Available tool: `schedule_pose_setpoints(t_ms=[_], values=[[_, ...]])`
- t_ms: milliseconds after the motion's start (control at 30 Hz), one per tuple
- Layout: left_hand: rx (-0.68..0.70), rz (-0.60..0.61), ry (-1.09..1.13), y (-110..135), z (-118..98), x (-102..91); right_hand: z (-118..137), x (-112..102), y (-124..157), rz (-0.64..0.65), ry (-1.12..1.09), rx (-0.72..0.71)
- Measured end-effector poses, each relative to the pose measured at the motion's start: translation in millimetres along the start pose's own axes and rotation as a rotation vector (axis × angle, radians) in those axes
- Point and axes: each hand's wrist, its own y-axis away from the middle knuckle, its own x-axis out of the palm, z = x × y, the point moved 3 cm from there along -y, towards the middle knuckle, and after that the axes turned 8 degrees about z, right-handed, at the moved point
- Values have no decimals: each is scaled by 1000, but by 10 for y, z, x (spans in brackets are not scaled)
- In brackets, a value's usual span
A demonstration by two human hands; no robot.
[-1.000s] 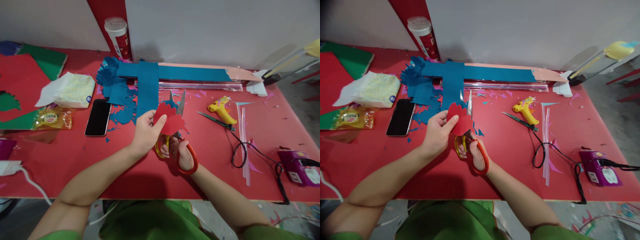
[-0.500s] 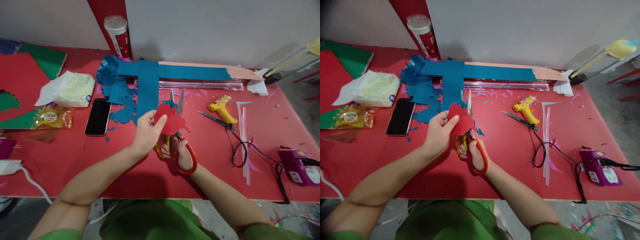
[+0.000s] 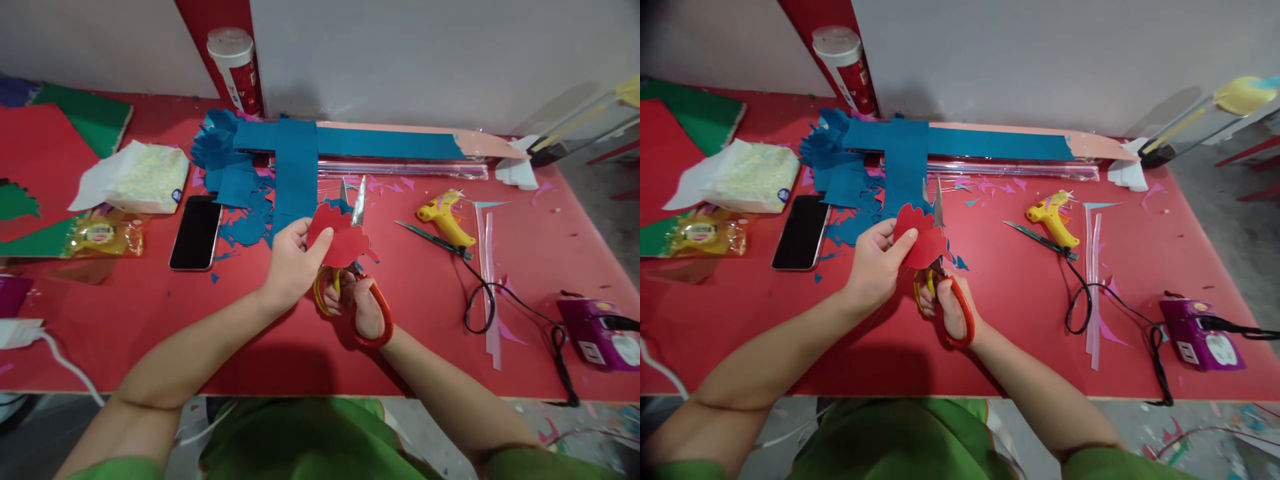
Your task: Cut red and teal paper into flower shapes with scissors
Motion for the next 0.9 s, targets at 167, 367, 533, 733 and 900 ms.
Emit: schedule_pose_setpoints(t_ms=[167, 367, 533, 733, 900], values=[[-9, -10, -66, -5, -34, -9, 11, 4, -3, 3, 2, -13], [-18, -16, -114, -2, -42, -23, 21, 15, 3, -46, -3, -2], [-24, -18, -161, -6, -52, -37, 38, 22, -2, -88, 1, 28], [-19, -7, -162, -21, -79, -43, 36, 18, 3, -57, -12, 17], [7, 35, -218, -53, -127, -70, 50, 9, 6, -128, 30, 6]])
